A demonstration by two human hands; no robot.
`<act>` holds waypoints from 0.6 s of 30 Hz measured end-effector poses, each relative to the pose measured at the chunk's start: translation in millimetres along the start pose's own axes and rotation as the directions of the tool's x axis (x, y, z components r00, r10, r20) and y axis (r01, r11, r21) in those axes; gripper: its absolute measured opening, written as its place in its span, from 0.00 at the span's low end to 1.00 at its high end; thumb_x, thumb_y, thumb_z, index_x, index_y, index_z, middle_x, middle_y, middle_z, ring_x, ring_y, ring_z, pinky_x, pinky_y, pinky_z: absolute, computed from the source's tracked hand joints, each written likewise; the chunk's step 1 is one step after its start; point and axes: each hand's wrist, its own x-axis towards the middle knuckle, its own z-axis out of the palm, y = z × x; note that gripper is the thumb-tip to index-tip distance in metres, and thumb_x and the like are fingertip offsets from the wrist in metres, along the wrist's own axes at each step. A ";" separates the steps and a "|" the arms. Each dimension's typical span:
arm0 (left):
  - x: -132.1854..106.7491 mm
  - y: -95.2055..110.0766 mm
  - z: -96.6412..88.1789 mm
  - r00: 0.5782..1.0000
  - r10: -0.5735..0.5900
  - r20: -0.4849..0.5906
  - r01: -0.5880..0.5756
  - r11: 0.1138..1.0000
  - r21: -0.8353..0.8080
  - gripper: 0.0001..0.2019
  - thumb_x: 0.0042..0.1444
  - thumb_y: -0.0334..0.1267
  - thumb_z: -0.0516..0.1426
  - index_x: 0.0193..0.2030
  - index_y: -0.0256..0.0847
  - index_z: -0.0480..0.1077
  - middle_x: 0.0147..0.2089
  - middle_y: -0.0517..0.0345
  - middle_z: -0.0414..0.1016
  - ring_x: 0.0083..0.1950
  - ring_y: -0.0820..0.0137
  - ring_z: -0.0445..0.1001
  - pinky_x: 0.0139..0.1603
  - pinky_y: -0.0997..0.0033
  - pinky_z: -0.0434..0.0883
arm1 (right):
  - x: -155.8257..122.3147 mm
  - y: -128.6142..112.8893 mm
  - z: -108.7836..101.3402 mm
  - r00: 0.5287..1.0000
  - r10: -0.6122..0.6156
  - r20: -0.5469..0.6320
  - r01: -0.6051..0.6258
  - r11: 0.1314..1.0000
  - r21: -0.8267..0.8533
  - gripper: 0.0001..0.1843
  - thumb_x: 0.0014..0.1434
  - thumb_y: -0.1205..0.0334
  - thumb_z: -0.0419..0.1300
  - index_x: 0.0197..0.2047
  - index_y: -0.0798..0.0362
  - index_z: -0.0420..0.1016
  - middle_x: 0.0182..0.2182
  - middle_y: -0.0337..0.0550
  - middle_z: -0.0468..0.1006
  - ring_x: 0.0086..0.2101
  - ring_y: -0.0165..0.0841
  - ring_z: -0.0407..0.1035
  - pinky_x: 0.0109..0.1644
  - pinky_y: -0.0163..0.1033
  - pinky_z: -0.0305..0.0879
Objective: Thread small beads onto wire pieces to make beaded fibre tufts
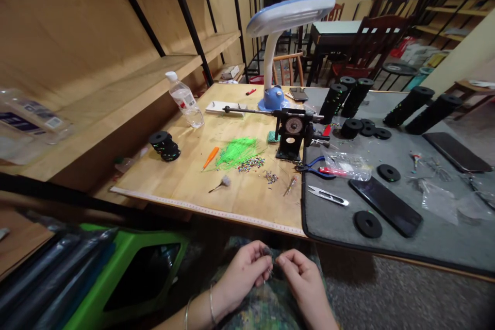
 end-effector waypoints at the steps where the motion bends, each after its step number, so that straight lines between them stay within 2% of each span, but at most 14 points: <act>1: 0.6 -0.6 -0.3 1.000 0.002 -0.008 -0.002 1.000 -0.005 0.10 0.47 0.39 0.59 0.30 0.38 0.63 0.21 0.66 0.66 0.20 0.80 0.59 0.19 0.79 0.52 | -0.9 -1.4 0.3 1.000 0.002 0.001 -0.002 1.000 -0.002 0.21 0.50 0.45 0.64 0.22 0.56 0.71 0.16 0.31 0.58 0.19 0.25 0.47 0.22 0.32 0.45; 5: 4.1 -4.5 -0.9 0.999 0.004 -0.035 -0.005 1.000 -0.027 0.12 0.47 0.41 0.61 0.31 0.38 0.63 0.19 0.69 0.63 0.19 0.80 0.57 0.19 0.79 0.49 | -3.4 -2.6 2.6 1.000 0.025 0.017 -0.025 1.000 0.000 0.18 0.51 0.49 0.63 0.21 0.55 0.68 0.16 0.30 0.57 0.20 0.26 0.48 0.23 0.32 0.45; 8: 6.0 -6.1 0.2 0.999 0.006 -0.038 -0.009 0.998 -0.059 0.12 0.46 0.42 0.61 0.30 0.38 0.63 0.19 0.70 0.62 0.19 0.81 0.57 0.19 0.79 0.49 | -3.4 2.5 6.3 0.993 0.086 0.084 -0.090 0.995 0.037 0.18 0.50 0.50 0.62 0.21 0.54 0.66 0.16 0.29 0.57 0.19 0.25 0.46 0.22 0.32 0.42; 10: 6.3 -6.0 1.4 0.999 0.020 -0.038 -0.023 0.997 -0.077 0.12 0.46 0.41 0.62 0.30 0.38 0.63 0.20 0.70 0.62 0.20 0.81 0.57 0.20 0.79 0.50 | -2.7 6.9 9.0 0.986 0.117 0.118 -0.126 0.989 0.072 0.17 0.49 0.50 0.62 0.22 0.54 0.66 0.15 0.29 0.57 0.18 0.24 0.45 0.22 0.31 0.41; 14: 6.3 -5.4 2.6 0.999 0.022 -0.032 -0.025 0.995 -0.097 0.13 0.46 0.42 0.62 0.30 0.38 0.63 0.22 0.68 0.64 0.21 0.80 0.60 0.22 0.79 0.53 | -0.9 12.8 12.8 0.986 0.111 0.126 -0.129 0.981 0.147 0.17 0.48 0.51 0.63 0.20 0.54 0.66 0.16 0.32 0.62 0.19 0.25 0.50 0.23 0.31 0.46; 18: 6.2 -6.7 2.1 0.999 0.007 -0.034 -0.010 0.994 -0.105 0.14 0.46 0.42 0.62 0.31 0.38 0.63 0.23 0.67 0.65 0.23 0.78 0.63 0.23 0.78 0.56 | -0.1 12.3 15.1 0.978 0.144 0.153 -0.177 0.957 0.231 0.18 0.46 0.49 0.65 0.20 0.53 0.66 0.16 0.31 0.62 0.19 0.25 0.50 0.23 0.31 0.45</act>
